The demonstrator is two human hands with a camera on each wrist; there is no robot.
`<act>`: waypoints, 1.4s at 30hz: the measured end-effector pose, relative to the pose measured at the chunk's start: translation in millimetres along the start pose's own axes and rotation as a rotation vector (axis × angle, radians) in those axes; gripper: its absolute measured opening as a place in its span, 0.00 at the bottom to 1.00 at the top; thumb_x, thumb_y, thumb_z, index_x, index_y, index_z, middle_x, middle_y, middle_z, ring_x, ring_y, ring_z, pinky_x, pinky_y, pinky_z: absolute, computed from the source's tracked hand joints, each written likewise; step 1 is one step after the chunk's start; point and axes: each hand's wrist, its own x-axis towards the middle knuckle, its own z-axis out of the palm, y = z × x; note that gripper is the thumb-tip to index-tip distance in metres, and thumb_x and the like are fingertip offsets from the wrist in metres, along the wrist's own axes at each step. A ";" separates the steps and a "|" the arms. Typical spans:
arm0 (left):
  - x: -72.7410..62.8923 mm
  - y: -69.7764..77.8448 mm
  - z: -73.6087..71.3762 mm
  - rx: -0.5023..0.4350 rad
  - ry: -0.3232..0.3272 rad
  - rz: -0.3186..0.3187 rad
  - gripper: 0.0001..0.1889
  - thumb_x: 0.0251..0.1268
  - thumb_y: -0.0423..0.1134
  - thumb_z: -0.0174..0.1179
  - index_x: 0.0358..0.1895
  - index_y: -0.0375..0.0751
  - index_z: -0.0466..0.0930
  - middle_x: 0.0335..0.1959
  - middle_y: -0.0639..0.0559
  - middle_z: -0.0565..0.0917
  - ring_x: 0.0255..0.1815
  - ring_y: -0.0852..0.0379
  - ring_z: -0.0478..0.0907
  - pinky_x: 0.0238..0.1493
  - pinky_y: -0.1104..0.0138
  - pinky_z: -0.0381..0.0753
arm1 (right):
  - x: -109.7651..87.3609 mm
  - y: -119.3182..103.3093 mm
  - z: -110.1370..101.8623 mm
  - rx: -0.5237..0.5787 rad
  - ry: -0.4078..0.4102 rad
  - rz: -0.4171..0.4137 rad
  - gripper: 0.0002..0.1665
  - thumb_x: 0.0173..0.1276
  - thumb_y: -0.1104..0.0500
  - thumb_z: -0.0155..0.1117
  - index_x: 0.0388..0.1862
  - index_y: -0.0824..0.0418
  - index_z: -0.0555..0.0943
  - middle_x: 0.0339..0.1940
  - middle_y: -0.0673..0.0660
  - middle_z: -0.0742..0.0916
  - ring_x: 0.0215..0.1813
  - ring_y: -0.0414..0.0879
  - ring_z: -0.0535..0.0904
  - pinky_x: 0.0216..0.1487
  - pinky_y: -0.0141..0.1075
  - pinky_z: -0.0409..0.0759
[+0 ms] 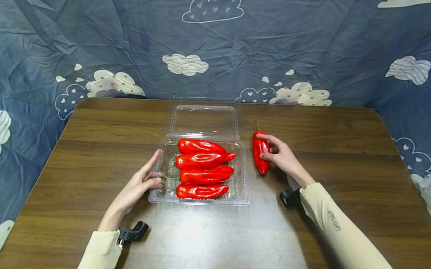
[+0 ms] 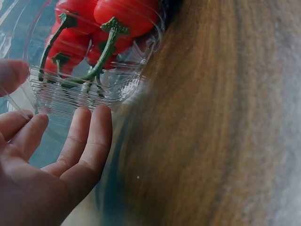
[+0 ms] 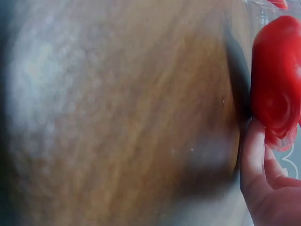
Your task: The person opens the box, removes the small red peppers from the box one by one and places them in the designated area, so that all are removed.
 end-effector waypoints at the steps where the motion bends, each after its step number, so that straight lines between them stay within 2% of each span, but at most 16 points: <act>1: 0.1 0.1 0.1 -0.001 0.000 0.000 0.39 0.68 0.25 0.48 0.77 0.46 0.41 0.78 0.50 0.43 0.58 0.39 0.63 0.52 0.71 0.74 | 0.1 0.2 -0.4 0.000 0.005 0.000 0.32 0.62 0.71 0.58 0.67 0.68 0.68 0.61 0.70 0.72 0.45 0.59 0.72 0.37 0.33 0.75; 8: 0.8 0.9 0.4 -0.005 -0.001 0.002 0.39 0.68 0.24 0.48 0.77 0.46 0.41 0.78 0.51 0.43 0.57 0.40 0.64 0.52 0.71 0.74 | -0.6 0.4 -2.7 0.027 0.023 0.002 0.32 0.63 0.72 0.58 0.67 0.69 0.67 0.60 0.71 0.72 0.47 0.61 0.73 0.39 0.32 0.78; 14: 0.7 1.2 0.4 -0.002 -0.001 0.003 0.39 0.68 0.24 0.48 0.77 0.46 0.42 0.78 0.50 0.43 0.57 0.40 0.64 0.51 0.71 0.74 | -2.3 -1.8 -3.0 0.030 0.026 0.002 0.30 0.65 0.71 0.58 0.67 0.70 0.67 0.61 0.72 0.71 0.50 0.64 0.74 0.42 0.35 0.78; 20: 0.3 0.5 0.2 -0.005 -0.001 0.006 0.38 0.68 0.25 0.48 0.77 0.46 0.42 0.78 0.50 0.43 0.57 0.41 0.65 0.52 0.70 0.74 | -3.1 -4.0 -4.5 0.035 0.042 -0.033 0.29 0.64 0.71 0.58 0.65 0.70 0.69 0.60 0.72 0.74 0.50 0.65 0.75 0.41 0.33 0.78; 30: -0.4 0.5 0.0 -0.004 0.001 0.002 0.38 0.68 0.24 0.47 0.77 0.46 0.42 0.78 0.50 0.43 0.58 0.41 0.65 0.52 0.70 0.74 | -5.3 -11.1 -9.3 0.057 0.078 -0.053 0.29 0.63 0.72 0.56 0.65 0.69 0.70 0.61 0.71 0.74 0.52 0.63 0.75 0.43 0.45 0.82; 42: 0.0 0.8 0.4 0.000 0.002 0.007 0.38 0.68 0.24 0.48 0.77 0.46 0.42 0.78 0.50 0.43 0.58 0.40 0.64 0.53 0.69 0.74 | -7.6 -27.9 1.6 0.068 0.042 -0.127 0.25 0.65 0.72 0.56 0.62 0.71 0.71 0.58 0.73 0.76 0.51 0.64 0.76 0.43 0.29 0.77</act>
